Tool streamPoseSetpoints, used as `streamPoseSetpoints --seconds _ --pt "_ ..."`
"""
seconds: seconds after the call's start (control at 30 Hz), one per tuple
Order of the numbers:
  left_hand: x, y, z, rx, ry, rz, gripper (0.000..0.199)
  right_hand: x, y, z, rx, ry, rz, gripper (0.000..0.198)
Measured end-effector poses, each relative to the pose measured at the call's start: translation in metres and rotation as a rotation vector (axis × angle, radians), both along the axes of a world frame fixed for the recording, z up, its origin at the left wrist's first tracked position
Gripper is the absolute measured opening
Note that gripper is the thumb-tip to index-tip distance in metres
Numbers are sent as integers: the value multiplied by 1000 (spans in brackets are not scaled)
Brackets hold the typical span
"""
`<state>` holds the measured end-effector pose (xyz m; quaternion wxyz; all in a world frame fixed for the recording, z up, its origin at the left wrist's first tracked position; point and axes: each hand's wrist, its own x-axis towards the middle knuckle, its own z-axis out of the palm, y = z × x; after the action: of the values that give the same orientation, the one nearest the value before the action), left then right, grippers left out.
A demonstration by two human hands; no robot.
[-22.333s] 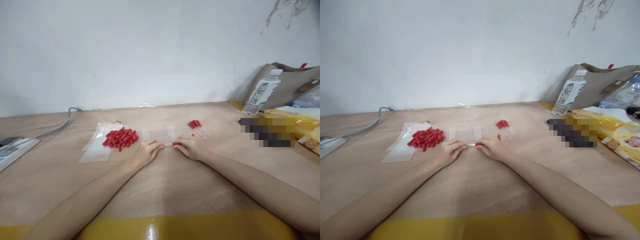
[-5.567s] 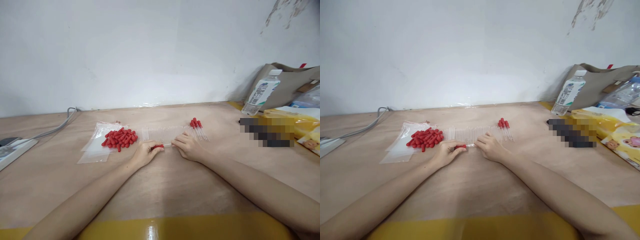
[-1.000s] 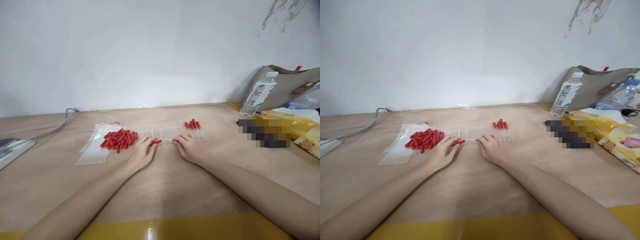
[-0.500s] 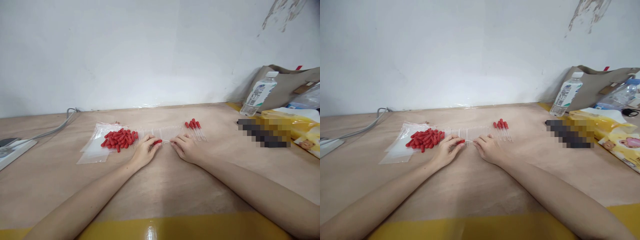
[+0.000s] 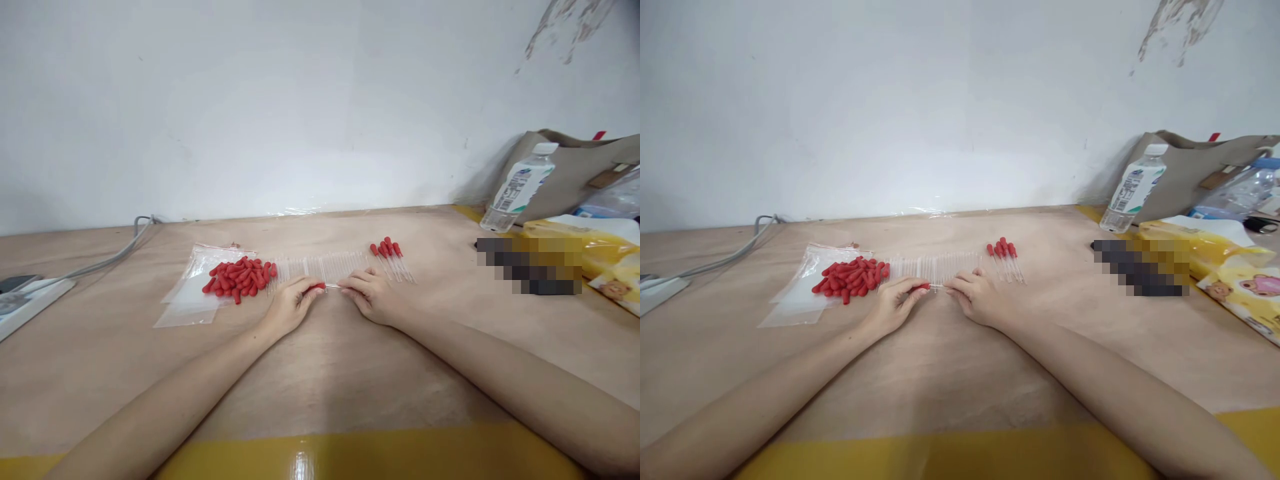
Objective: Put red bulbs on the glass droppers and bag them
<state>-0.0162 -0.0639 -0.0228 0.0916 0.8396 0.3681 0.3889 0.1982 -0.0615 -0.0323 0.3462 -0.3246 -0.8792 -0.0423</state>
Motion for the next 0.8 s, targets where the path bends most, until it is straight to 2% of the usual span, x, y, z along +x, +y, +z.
streamPoseSetpoints --seconds 0.23,0.47,0.7,0.8 --pt "-1 -3 1 -10 63 -109 18 6 3 2 -47 -55 33 23" --pt "1 -5 1 41 115 -63 18 4 -2 1 226 -128 -65 28" --pt "0 -4 -1 80 62 -60 16 3 -4 4 223 -123 -39 21" --pt "1 -2 -1 105 34 -45 17 5 0 4 264 -105 -36 21"
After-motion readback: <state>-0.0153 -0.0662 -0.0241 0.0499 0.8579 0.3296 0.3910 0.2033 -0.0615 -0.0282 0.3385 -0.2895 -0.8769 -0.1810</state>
